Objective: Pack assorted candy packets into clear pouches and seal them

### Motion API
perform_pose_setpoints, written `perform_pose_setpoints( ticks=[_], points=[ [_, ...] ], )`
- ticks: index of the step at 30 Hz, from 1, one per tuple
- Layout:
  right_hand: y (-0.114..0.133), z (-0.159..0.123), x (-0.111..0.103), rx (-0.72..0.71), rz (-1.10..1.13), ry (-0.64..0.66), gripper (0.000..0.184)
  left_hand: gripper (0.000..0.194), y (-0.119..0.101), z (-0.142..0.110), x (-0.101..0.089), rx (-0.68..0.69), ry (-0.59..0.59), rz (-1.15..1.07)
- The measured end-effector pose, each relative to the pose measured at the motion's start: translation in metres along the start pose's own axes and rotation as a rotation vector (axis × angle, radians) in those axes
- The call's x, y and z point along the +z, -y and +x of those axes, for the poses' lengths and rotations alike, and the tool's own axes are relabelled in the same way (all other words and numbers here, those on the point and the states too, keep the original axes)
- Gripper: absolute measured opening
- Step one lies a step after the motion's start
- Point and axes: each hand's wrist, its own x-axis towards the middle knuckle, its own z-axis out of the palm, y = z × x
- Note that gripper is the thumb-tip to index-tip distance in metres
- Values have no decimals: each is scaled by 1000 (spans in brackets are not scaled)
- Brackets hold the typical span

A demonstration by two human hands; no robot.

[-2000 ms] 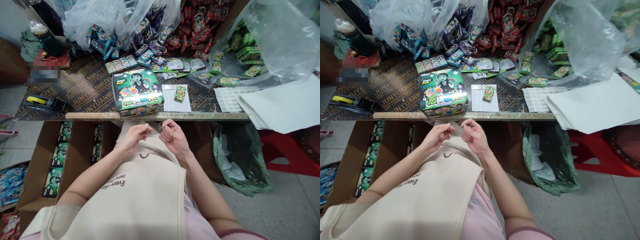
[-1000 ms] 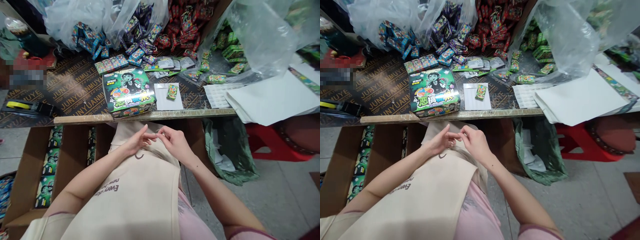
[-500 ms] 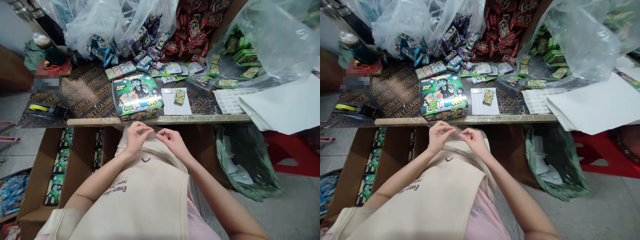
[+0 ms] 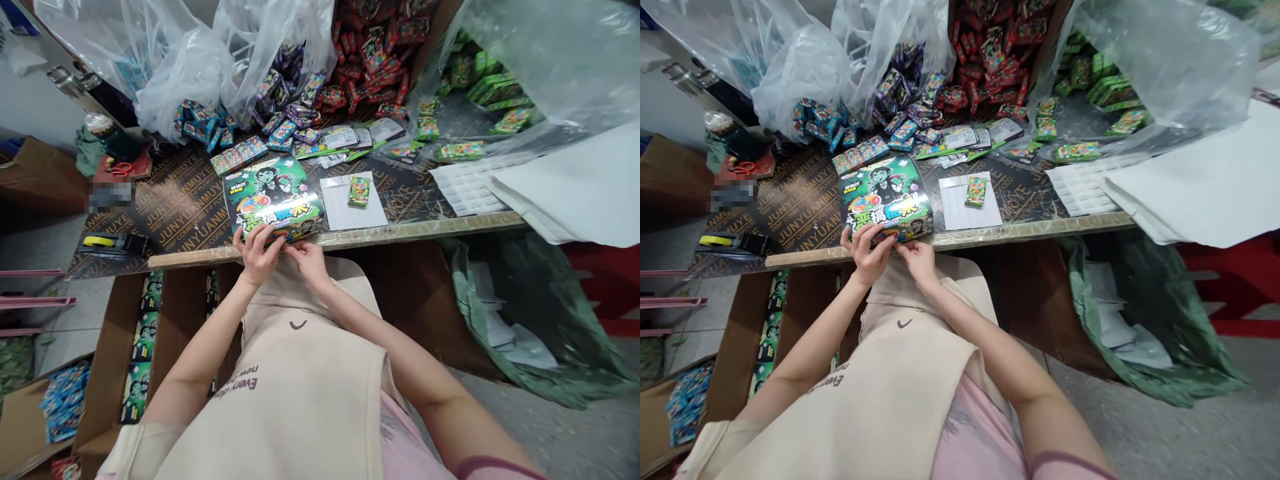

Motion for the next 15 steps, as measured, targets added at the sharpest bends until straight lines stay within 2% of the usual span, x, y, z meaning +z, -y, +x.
perform_pose_setpoints(
  ticks=[3, 5, 10, 12, 15],
  points=[
    [-1, 0, 0, -7, -1, -11, 50, 22, -2, 5, -2, -159, 83, -22],
    [-1, -1, 0, -7, -6, -18, 48, 31, -5, 14, -11, -209, 140, 16],
    [-4, 0, -1, -13, -49, -16, 44, 50, -9, 36, -42, -15, 422, 105],
    [-9, 4, -1, -43, -66, -26, 41, 61, -4, 38, -45, 13, 479, 132],
    [-14, 10, -1, -92, -155, -56, 36, 69, 5, 35, -37, -12, 493, 150]
  ],
)
